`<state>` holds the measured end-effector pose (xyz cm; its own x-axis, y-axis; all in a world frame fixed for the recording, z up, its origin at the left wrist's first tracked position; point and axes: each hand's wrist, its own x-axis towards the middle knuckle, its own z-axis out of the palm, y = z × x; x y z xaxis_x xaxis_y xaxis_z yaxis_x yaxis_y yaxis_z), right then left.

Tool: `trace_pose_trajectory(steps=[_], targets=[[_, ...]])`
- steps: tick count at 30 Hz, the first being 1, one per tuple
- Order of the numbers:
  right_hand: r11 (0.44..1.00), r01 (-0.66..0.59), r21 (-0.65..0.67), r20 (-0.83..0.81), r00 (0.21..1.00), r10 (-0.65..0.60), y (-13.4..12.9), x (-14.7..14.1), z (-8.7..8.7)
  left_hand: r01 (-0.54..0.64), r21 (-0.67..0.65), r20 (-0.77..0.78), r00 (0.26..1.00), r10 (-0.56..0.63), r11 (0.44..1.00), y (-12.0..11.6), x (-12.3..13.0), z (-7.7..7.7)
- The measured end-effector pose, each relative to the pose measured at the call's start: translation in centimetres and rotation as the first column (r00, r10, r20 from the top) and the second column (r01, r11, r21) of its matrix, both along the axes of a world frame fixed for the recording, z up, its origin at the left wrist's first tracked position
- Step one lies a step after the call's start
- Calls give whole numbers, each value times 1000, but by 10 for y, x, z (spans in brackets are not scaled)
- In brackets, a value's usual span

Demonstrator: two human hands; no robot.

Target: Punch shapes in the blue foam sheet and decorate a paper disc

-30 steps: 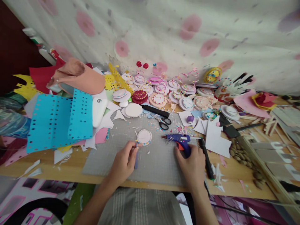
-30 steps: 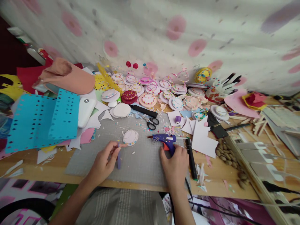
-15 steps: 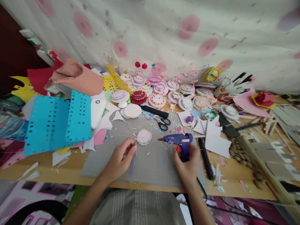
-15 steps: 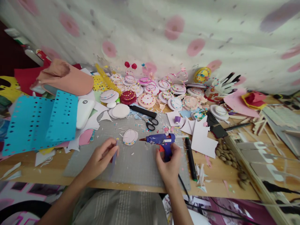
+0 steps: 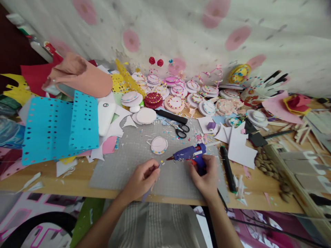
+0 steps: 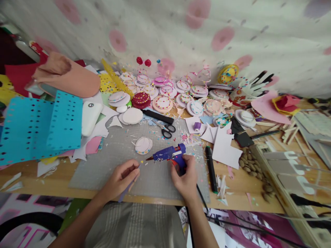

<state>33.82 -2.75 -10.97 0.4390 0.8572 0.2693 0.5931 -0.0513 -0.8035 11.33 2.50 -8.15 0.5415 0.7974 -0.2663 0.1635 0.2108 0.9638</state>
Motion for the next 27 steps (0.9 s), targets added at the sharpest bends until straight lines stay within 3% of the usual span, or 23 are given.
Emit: trace_pose_trajectory(steps=[6, 27], targets=[[999, -39, -3, 85, 996, 39, 0, 0, 1, 10, -11, -13, 1000, -10, 1000, -1, 1, -2], [998, -57, 4, 124, 991, 56, 0, 1, 1, 39, -29, -29, 999, -40, 999, 1, 1, 0]])
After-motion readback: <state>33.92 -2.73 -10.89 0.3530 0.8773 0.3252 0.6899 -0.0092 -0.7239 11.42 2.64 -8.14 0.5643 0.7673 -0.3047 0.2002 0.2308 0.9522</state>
